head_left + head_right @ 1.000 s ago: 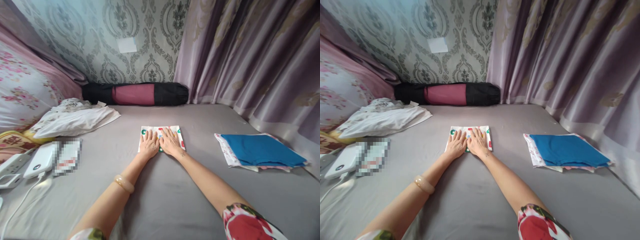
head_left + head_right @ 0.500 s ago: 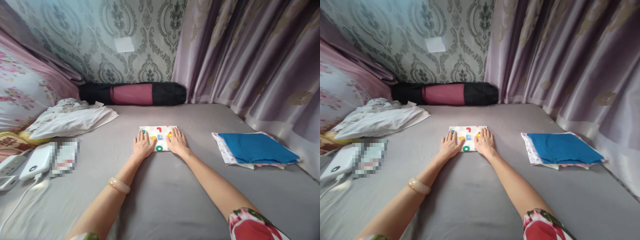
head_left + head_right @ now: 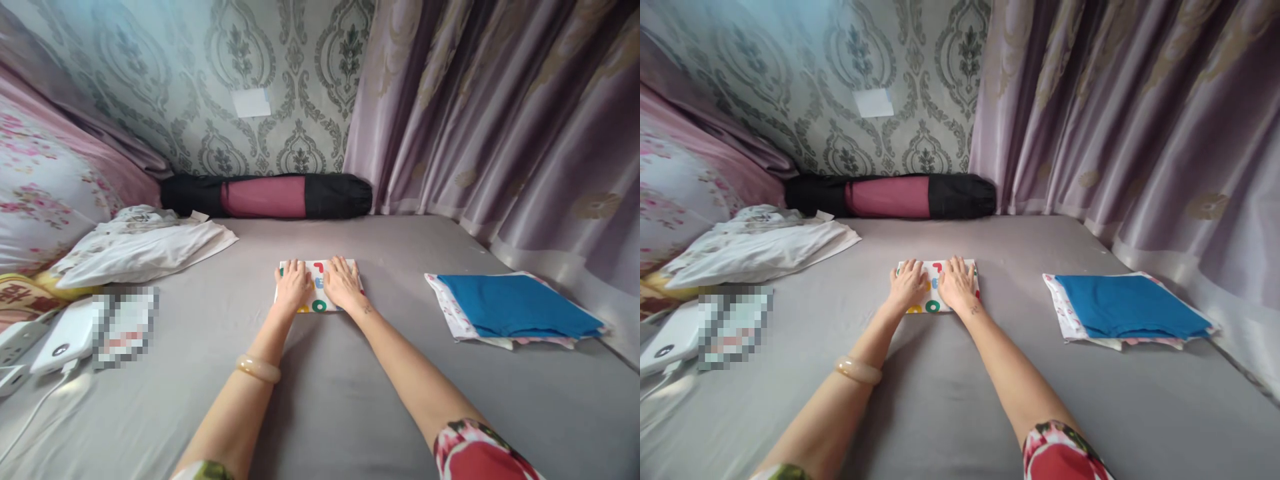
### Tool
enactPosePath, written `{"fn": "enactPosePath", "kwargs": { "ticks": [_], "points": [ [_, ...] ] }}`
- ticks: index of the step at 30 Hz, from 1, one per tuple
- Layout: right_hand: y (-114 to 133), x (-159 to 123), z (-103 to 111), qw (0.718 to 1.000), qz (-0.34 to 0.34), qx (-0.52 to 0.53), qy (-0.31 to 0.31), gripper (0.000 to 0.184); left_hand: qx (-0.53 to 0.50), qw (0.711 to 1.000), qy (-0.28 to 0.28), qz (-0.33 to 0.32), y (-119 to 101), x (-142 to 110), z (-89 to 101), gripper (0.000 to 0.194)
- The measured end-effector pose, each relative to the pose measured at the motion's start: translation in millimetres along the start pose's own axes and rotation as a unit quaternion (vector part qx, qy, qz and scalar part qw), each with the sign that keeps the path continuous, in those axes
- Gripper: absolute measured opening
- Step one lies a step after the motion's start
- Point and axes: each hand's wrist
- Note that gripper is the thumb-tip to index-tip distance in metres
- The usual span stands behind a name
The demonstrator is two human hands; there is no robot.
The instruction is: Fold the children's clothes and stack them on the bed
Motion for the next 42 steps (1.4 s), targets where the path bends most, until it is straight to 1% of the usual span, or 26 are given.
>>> {"fn": "enactPosePath", "kwargs": {
  "ticks": [2, 4, 6, 8, 11, 14, 16, 19, 22, 26, 28, 31, 33, 36, 38, 42],
  "points": [
    [7, 2, -5, 1.000, 0.018, 0.006, -0.004, 0.050, -0.016, 1.000, 0.001, -0.015, -6, 2, -5.9, 0.044],
    [10, 2, -9, 1.000, 0.024, 0.010, -0.002, 0.051, -0.024, 0.999, 0.018, -0.026, -9, 2, -10.4, 0.046],
    [10, 2, -12, 1.000, 0.027, 0.015, 0.001, 0.052, -0.025, 0.998, 0.035, -0.034, -10, 1, -13.0, 0.047],
    [8, 1, -13, 0.999, 0.029, 0.018, 0.003, 0.052, -0.022, 0.998, 0.041, -0.038, -9, 1, -14.3, 0.047],
    [5, 2, -11, 0.999, 0.036, 0.014, 0.001, 0.053, -0.020, 0.998, 0.034, -0.047, -7, 3, -14.8, 0.047],
    [5, 5, -8, 0.998, 0.058, 0.009, -0.028, 0.053, -0.014, 0.998, 0.001, -0.058, -5, 6, -14.4, 0.048],
    [6, 7, -8, 0.996, 0.080, 0.008, -0.038, 0.053, -0.008, 0.998, -0.005, -0.063, -3, 7, -14.5, 0.048],
    [6, 8, -11, 0.995, 0.096, 0.010, -0.009, 0.053, -0.004, 0.997, 0.036, -0.068, 1, 8, -15.7, 0.048],
    [6, 9, -16, 0.996, 0.092, 0.011, 0.008, 0.053, -0.006, 0.996, 0.056, -0.066, 3, 9, -16.9, 0.048],
    [5, 9, -17, 0.996, 0.094, 0.013, 0.008, 0.053, -0.011, 0.996, 0.060, -0.062, 2, 9, -15.3, 0.048],
    [5, 9, -15, 0.996, 0.093, 0.014, 0.010, 0.053, -0.017, 0.997, 0.053, -0.059, 0, 9, -13.5, 0.048],
    [3, 10, -12, 0.997, 0.080, 0.012, -0.018, 0.053, -0.025, 0.998, 0.022, -0.062, -2, 8, -12.1, 0.049],
    [2, 9, -11, 0.997, 0.068, 0.009, -0.031, 0.054, -0.025, 0.997, 0.024, -0.067, -3, 8, -13.0, 0.049],
    [-1, 8, -12, 0.998, 0.059, 0.010, 0.002, 0.054, -0.022, 0.996, 0.053, -0.071, -2, 8, -16.3, 0.049],
    [-1, 7, -15, 0.998, 0.057, 0.010, 0.019, 0.054, -0.021, 0.996, 0.056, -0.071, -1, 8, -18.3, 0.049],
    [-1, 7, -17, 0.998, 0.054, 0.010, 0.011, 0.054, -0.018, 0.996, 0.061, -0.067, -1, 8, -17.6, 0.048]
  ]
}}
Point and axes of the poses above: each hand's wrist, its own x-axis towards the middle knuckle, its own z-axis out of the back of the hand, y = z × x, and after that the axes turned 6 degrees about -x, right-handed
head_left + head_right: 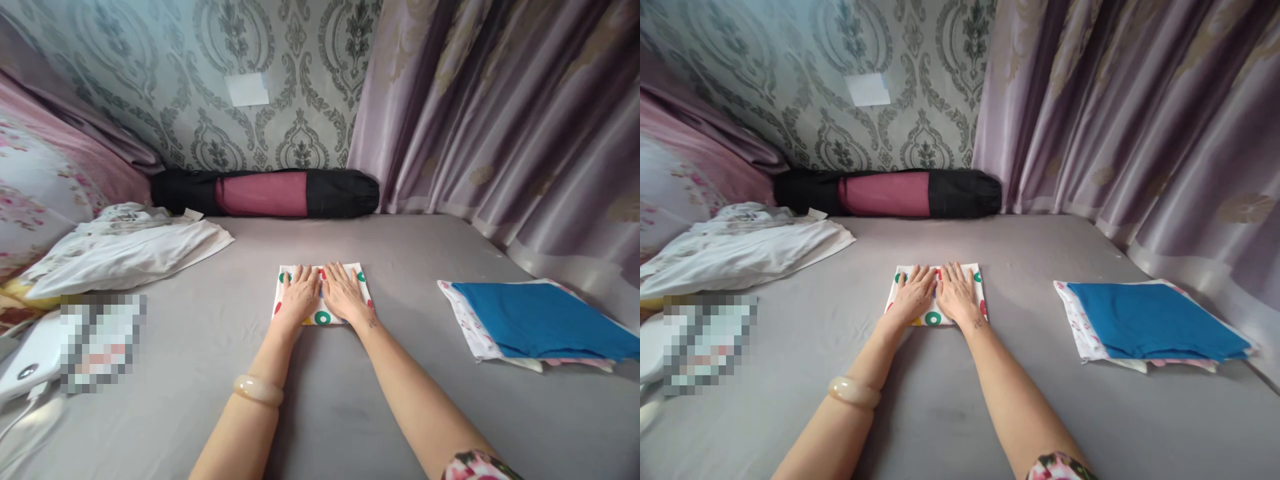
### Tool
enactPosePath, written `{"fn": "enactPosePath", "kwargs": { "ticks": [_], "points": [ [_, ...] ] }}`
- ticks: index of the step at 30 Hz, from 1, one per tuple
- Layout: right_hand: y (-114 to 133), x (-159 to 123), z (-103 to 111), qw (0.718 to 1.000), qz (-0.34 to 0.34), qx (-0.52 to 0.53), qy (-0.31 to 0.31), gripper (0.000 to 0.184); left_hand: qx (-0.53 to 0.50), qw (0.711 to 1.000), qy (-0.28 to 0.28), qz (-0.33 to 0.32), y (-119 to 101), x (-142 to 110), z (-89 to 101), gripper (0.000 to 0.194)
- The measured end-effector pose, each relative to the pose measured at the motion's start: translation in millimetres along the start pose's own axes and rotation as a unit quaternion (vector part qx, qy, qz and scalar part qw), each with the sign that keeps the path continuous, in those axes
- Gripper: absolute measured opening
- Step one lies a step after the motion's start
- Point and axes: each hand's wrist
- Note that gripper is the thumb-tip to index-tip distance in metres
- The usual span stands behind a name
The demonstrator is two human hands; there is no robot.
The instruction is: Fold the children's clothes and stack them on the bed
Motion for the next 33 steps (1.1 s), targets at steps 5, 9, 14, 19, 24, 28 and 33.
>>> {"fn": "enactPosePath", "kwargs": {
  "ticks": [5, 9, 14, 19, 24, 28, 33],
  "points": [
    [-1, 0, 4, 1.000, -0.015, -0.004, -0.018, 0.055, 0.009, 0.999, -0.040, 0.016, -2, -2, 5.1, 0.050],
    [-4, 1, 5, 0.998, -0.061, -0.017, -0.012, 0.057, 0.022, 0.997, -0.044, 0.058, 1, -2, 3.3, 0.054],
    [-5, 0, 2, 0.997, -0.068, -0.022, 0.007, 0.057, 0.022, 0.998, -0.015, 0.064, 4, -1, 0.0, 0.055],
    [-6, 1, 2, 0.997, -0.069, -0.013, 0.013, 0.057, 0.017, 0.998, -0.018, 0.061, 5, -2, 2.1, 0.055],
    [-16, 4, 0, 0.992, -0.121, -0.020, -0.012, 0.059, 0.012, 0.992, -0.063, 0.112, 11, -2, 4.4, 0.059],
    [-23, 4, -3, 0.990, -0.137, -0.020, 0.012, 0.059, -0.004, 0.990, -0.019, 0.136, 18, -1, 0.7, 0.064],
    [-23, 2, -3, 0.990, -0.142, -0.019, 0.017, 0.059, -0.002, 0.990, -0.031, 0.138, 20, 0, -4.7, 0.064]
  ]
}}
Point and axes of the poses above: each hand's wrist, its own x-axis towards the middle knuckle, its own z-axis out of the back of the hand, y = z × x, and after that the axes turned 6 degrees about -x, right-handed
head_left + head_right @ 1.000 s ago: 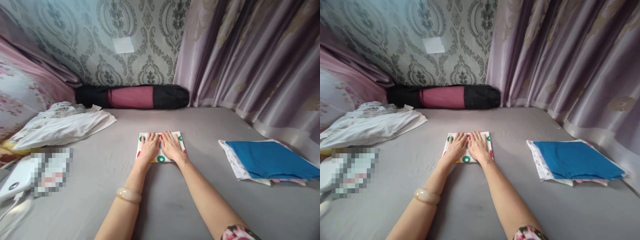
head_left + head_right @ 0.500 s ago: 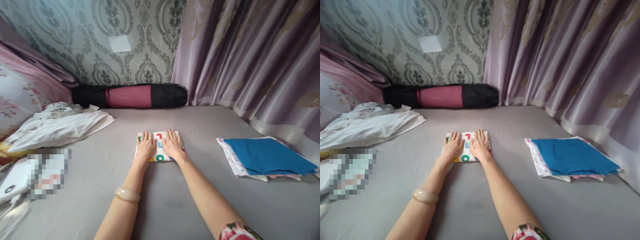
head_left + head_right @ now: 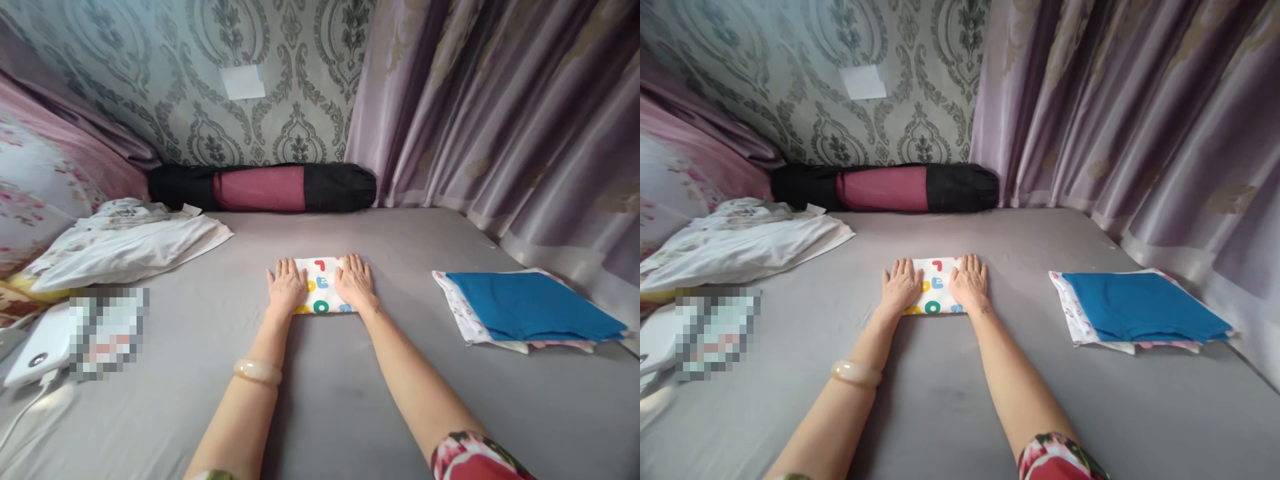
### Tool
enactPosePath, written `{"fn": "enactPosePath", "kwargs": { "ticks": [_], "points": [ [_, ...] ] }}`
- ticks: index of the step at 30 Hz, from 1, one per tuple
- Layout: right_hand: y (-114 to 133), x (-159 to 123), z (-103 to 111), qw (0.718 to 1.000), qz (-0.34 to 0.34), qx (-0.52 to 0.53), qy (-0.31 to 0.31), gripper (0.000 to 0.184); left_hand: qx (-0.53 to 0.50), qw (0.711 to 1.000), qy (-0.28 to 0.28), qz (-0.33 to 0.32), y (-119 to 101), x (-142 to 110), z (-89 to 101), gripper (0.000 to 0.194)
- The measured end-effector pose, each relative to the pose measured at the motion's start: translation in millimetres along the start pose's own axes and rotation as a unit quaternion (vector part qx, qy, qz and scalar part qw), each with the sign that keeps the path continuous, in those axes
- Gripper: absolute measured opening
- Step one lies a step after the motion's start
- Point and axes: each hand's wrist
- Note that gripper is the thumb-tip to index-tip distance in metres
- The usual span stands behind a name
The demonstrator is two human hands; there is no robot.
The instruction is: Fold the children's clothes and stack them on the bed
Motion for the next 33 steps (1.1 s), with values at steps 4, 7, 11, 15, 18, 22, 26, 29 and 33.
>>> {"fn": "enactPosePath", "kwargs": {
  "ticks": [4, 7, 11, 15, 18, 22, 26, 29, 33],
  "points": [
    [1, 1, 5, 1.000, -0.002, -0.001, 0.016, 0.059, -0.014, 1.000, 0.003, -0.001, 0, 1, 3.3, 0.065],
    [1, -1, 14, 0.999, 0.006, 0.001, 0.036, 0.059, -0.011, 1.000, 0.007, 0.000, -2, -2, 9.3, 0.064],
    [3, -14, 22, 0.997, 0.078, -0.005, 0.005, 0.059, 0.008, 0.999, -0.008, -0.052, -12, -18, 15.0, 0.063],
    [8, -30, 13, 0.990, 0.133, -0.013, -0.037, 0.058, 0.006, 0.993, -0.005, -0.121, -23, -41, 10.8, 0.060],
    [9, -33, 4, 0.990, 0.130, -0.015, -0.045, 0.057, 0.000, 0.993, 0.008, -0.118, -26, -50, 5.8, 0.058],
    [8, -31, 1, 0.990, 0.131, -0.015, -0.046, 0.057, -0.006, 0.994, 0.017, -0.108, -26, -50, 4.4, 0.058],
    [8, -30, 6, 0.991, 0.128, -0.011, -0.028, 0.057, -0.023, 0.993, 0.039, -0.108, -24, -46, 8.8, 0.057],
    [14, -29, 11, 0.993, 0.118, -0.002, -0.002, 0.057, -0.041, 0.991, 0.063, -0.114, -17, -45, 14.2, 0.053],
    [34, -26, 13, 0.990, 0.136, 0.023, -0.009, 0.058, -0.047, 0.995, 0.034, -0.077, -3, -48, 20.5, 0.050]
  ]
}}
Point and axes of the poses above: each hand's wrist, its own x-axis towards the middle knuckle, its own z-axis out of the back of the hand, y = z × x, and after that the axes turned 6 degrees about -x, right-handed
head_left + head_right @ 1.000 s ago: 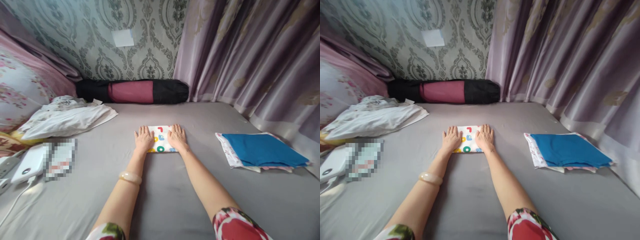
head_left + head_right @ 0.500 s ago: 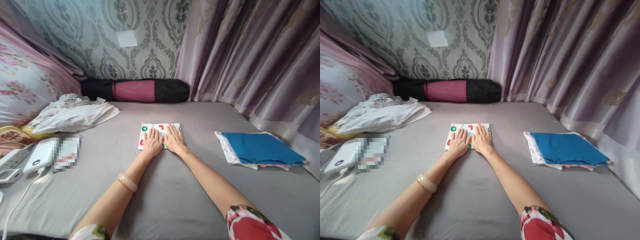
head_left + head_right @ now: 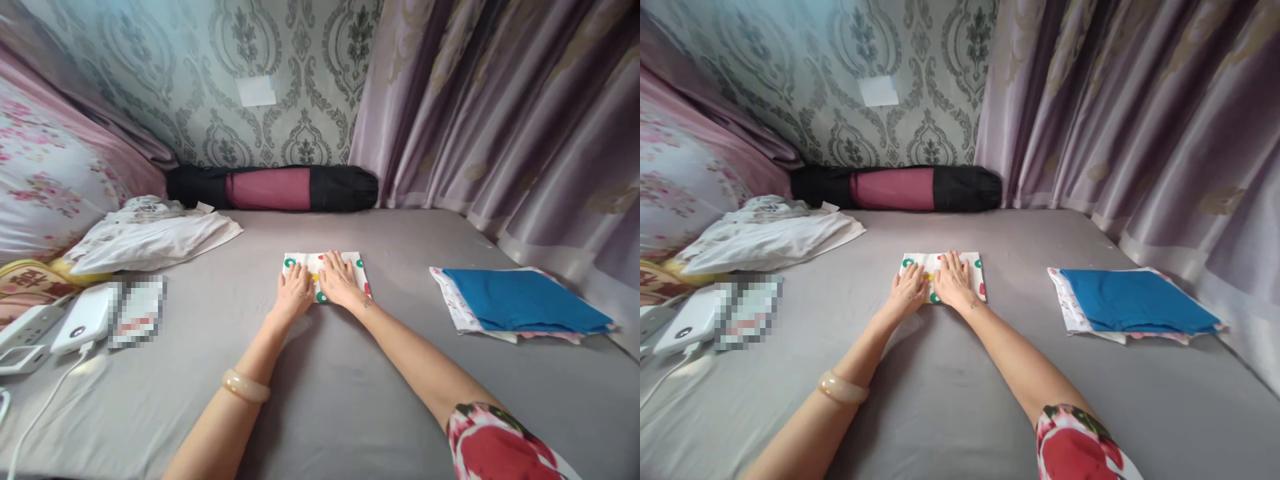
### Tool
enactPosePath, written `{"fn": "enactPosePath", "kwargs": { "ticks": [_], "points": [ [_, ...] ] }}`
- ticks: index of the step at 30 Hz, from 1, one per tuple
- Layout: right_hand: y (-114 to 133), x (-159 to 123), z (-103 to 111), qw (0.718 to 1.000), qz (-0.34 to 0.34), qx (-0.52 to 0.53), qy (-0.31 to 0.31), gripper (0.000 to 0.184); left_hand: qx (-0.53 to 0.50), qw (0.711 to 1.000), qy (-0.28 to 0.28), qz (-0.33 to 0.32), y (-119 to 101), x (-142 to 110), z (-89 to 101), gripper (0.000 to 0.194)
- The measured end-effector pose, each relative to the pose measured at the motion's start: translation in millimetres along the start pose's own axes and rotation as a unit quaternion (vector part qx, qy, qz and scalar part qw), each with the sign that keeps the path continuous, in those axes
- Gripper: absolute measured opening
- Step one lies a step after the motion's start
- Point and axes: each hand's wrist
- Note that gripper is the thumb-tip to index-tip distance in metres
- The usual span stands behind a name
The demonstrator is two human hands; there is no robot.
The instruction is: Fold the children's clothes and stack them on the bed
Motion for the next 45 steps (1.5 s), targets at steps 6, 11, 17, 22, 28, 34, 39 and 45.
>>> {"fn": "enactPosePath", "kwargs": {
  "ticks": [6, 11, 17, 22, 28, 34, 39, 45],
  "points": [
    [13, 8, -18, 1.000, 0.009, 0.005, -0.001, 0.059, -0.030, 0.999, -0.016, 0.015, 16, -11, -0.4, 0.048],
    [10, 7, -20, 1.000, 0.010, 0.001, -0.001, 0.060, -0.059, 0.998, -0.032, 0.014, 24, -11, -2.5, 0.045],
    [26, 16, -9, 1.000, -0.001, -0.012, 0.003, 0.059, -0.082, 0.993, -0.082, 0.016, 30, -9, -1.4, 0.040],
    [40, 25, -18, 1.000, -0.002, -0.004, -0.004, 0.058, -0.093, 0.989, -0.112, 0.034, 35, -11, -0.1, 0.039],
    [38, 26, -24, 1.000, -0.001, -0.011, -0.001, 0.057, -0.094, 0.990, -0.100, 0.044, 40, -11, 1.0, 0.039],
    [53, 33, -14, 1.000, 0.009, -0.001, 0.006, 0.058, -0.132, 0.983, -0.112, 0.068, 39, -7, 4.7, 0.040],
    [69, 35, -18, 0.999, 0.026, 0.031, 0.025, 0.060, -0.170, 0.969, -0.144, 0.104, 44, -4, 11.3, 0.039],
    [69, 33, -20, 0.998, 0.025, 0.031, 0.041, 0.061, -0.206, 0.957, -0.161, 0.122, 51, 0, 11.4, 0.040]
  ]
}}
Point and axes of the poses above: each hand's wrist, its own x-axis towards the middle knuckle, its own z-axis out of the back of the hand, y = z × x, and after that the axes turned 6 degrees about -x, right-handed
